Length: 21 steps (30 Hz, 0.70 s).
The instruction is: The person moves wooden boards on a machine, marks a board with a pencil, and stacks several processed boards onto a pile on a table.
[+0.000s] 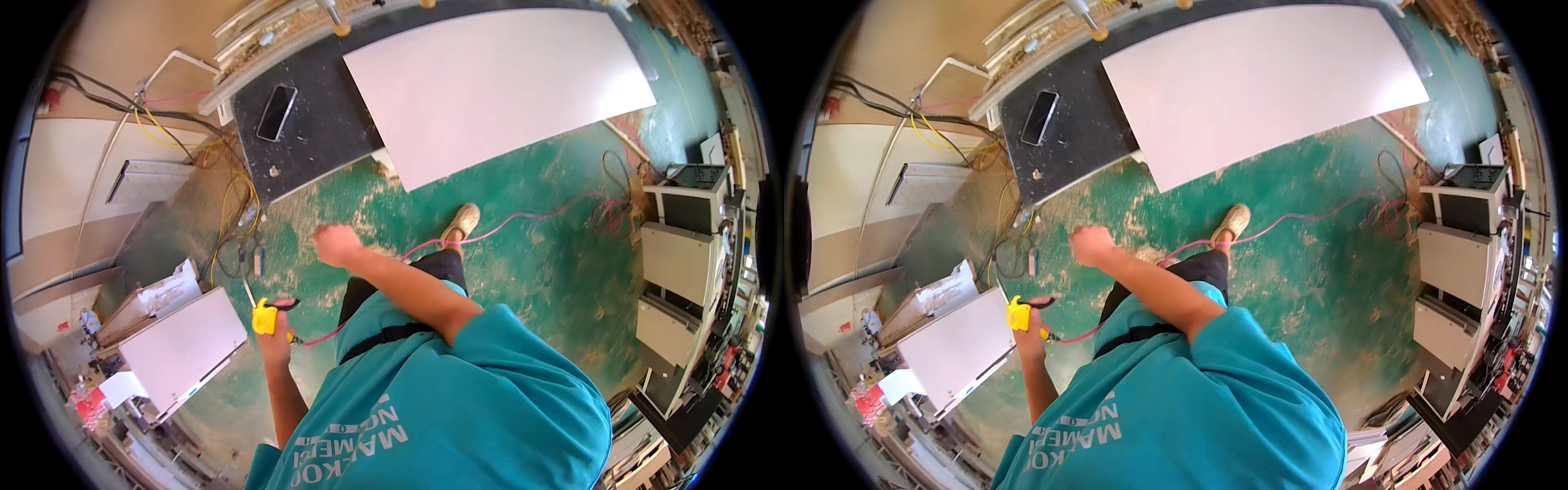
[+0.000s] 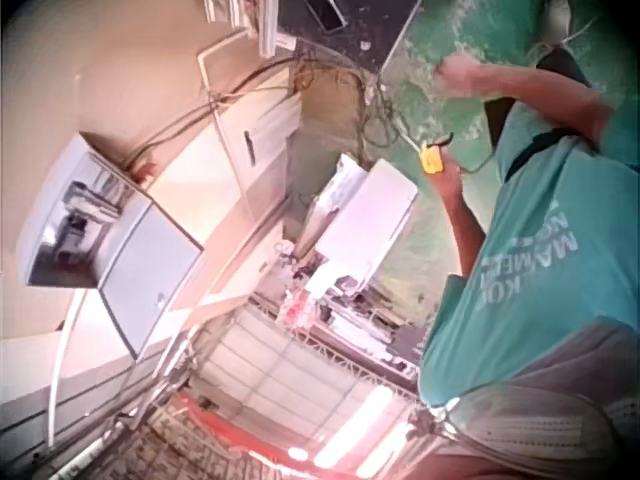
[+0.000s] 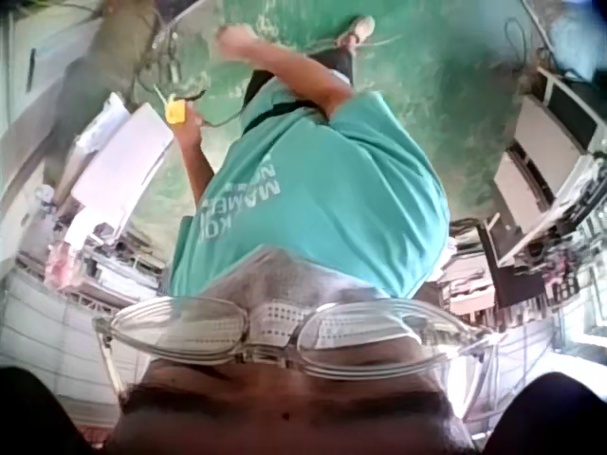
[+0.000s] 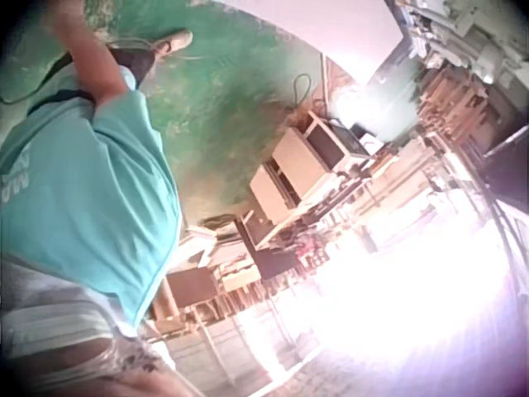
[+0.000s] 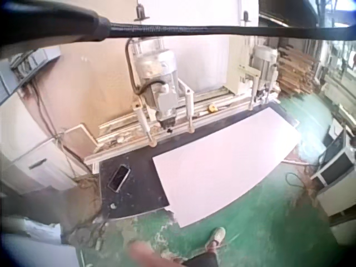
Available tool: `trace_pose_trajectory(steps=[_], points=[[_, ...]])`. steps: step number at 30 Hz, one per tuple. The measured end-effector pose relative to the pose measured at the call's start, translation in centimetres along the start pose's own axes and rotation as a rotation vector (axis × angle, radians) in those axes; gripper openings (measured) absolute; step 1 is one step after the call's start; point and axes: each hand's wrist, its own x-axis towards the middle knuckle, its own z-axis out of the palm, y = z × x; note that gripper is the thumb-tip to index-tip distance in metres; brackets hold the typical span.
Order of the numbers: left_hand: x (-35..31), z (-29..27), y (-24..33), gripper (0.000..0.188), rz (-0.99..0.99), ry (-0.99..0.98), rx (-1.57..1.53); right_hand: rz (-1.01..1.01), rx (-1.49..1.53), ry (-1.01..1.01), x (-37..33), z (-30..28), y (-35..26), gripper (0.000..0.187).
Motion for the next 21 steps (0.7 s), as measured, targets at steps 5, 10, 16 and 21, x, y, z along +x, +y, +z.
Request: trace_pose_trajectory(steps=[5,10,16,21], points=[[1.0,-1.1,-4.7,0.027,-0.068,-0.237,0.039,0.186,0.287,0.493,0.1,-9.8,12.0,0.018],[4.8,7.0,3.4,0.044,0.285,-0.466,0.558,0.735,0.315,0.857,-8.0,-21.4,29.4,0.027],[8.7,11.7,9.7,0.039,0.404,-0.623,0.466,1.054,-0.018,0.992,-12.8,-34.7,41.8,0.026],[11.1,12.0,10.5,0.041,0.142,-0.587,0.611,1.053,-0.228,0.979,-6.6,-41.3,48.0,0.023]])
